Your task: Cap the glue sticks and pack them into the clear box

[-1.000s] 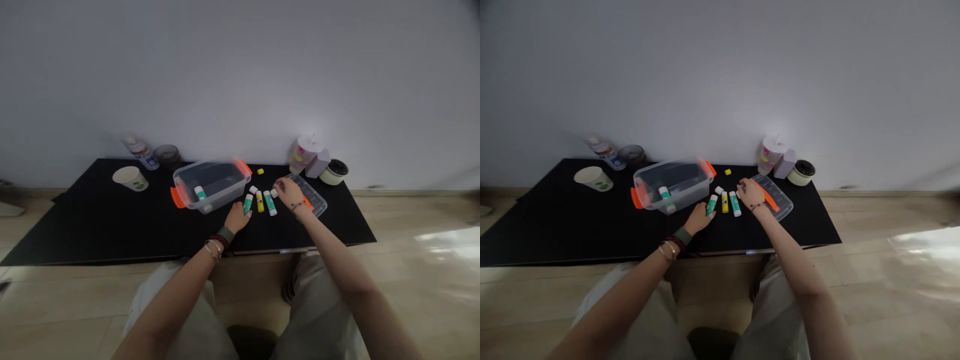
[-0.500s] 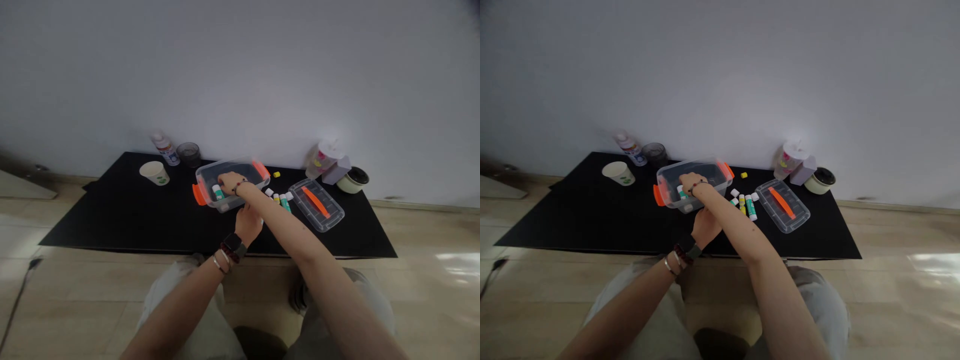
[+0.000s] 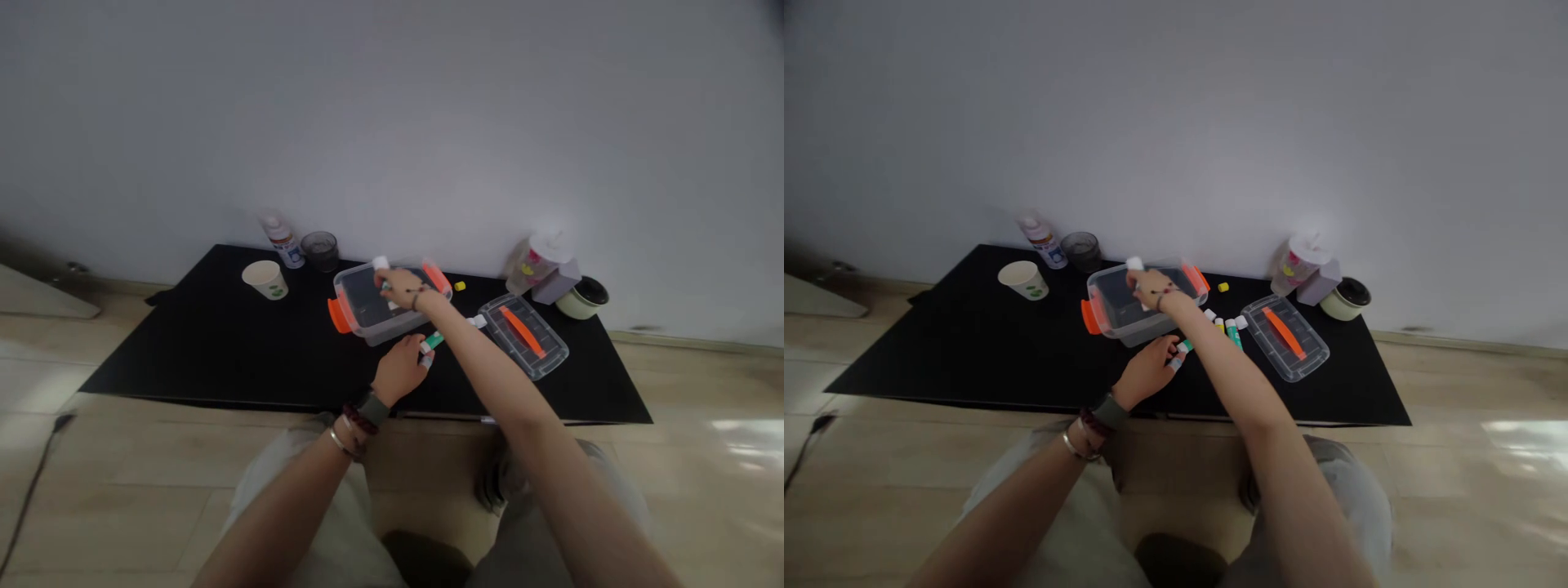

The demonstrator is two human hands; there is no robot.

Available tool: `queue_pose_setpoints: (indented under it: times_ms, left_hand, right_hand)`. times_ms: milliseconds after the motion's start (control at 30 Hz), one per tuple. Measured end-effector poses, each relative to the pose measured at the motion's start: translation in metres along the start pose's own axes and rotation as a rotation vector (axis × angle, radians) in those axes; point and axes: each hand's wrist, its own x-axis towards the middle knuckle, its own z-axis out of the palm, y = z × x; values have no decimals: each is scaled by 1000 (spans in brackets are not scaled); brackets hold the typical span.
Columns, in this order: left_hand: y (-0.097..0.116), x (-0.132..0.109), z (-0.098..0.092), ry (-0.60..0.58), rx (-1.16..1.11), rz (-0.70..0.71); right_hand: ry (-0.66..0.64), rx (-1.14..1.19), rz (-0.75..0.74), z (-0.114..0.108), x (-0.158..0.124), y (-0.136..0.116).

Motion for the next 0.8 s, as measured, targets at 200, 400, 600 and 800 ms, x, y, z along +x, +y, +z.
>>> queue_pose_setpoints:
  times_ms: [200, 400, 600, 800]
  left_hand:
    - [18, -3, -2, -171, -682, -52]
    - [36, -27, 6, -463, -854, -76]
    - [44, -34, 15, -586, -878, -117]
    - [56, -48, -10, -891, -1018, -126]
  right_hand:
    - [150, 322, 136, -43, -111, 37]
    - [110, 479, 318, -3, -177, 44]
    - [128, 648, 347, 17, -184, 51]
    - [290, 548, 356, -27, -198, 72]
